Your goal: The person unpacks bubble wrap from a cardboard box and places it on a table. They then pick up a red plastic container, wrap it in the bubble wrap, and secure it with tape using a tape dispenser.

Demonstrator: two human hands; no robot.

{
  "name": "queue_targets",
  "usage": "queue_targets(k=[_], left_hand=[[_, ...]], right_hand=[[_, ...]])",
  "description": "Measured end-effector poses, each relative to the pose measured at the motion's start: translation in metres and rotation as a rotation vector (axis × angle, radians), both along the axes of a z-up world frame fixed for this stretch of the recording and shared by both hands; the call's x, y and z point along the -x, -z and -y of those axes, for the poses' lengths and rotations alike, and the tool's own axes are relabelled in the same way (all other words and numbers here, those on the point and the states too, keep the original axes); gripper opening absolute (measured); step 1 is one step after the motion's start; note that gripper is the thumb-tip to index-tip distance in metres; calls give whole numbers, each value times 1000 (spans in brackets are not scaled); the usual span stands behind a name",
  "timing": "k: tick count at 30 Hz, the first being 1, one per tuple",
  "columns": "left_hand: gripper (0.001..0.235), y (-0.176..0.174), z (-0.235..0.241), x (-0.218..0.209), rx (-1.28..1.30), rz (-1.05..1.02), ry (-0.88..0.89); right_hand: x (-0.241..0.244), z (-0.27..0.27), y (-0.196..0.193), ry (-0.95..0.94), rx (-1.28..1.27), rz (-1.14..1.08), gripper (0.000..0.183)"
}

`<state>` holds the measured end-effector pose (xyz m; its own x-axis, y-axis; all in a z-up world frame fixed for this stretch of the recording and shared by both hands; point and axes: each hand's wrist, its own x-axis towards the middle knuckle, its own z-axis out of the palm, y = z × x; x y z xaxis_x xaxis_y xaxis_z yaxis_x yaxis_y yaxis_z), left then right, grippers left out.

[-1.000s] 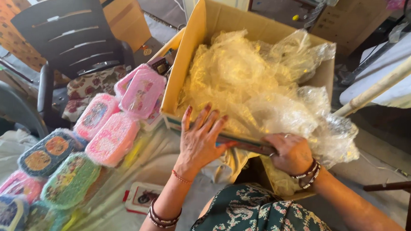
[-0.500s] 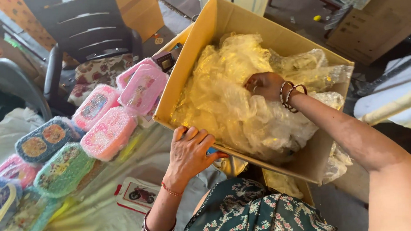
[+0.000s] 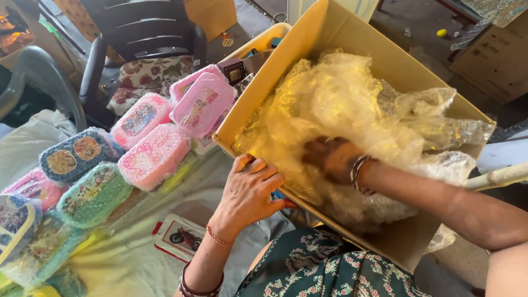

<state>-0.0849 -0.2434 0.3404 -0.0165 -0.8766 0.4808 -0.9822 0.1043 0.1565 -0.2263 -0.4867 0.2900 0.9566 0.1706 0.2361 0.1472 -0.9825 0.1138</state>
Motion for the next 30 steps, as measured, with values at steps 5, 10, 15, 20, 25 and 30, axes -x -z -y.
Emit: queue_targets(k=[5, 10, 15, 20, 25, 30], left_hand=[[46, -18, -3, 5, -67, -74, -38], [52, -58, 4, 15, -73, -242, -27], [43, -36, 40, -4, -290, -131, -235], [54, -25, 118, -27, -542, 58, -198], [67, 48, 188, -17, -699, 224, -161], [82, 134, 229, -27, -844, 368, -134]], right_hand=[[2, 54, -38, 476, -243, -92, 37], [30, 91, -48, 499, -488, 391, 28], [33, 84, -40, 413, -791, 678, 22], [33, 93, -21, 257, -1216, 639, 24], [36, 94, -13, 41, -1462, 615, 33], [51, 96, -32, 22, -1545, 623, 34]])
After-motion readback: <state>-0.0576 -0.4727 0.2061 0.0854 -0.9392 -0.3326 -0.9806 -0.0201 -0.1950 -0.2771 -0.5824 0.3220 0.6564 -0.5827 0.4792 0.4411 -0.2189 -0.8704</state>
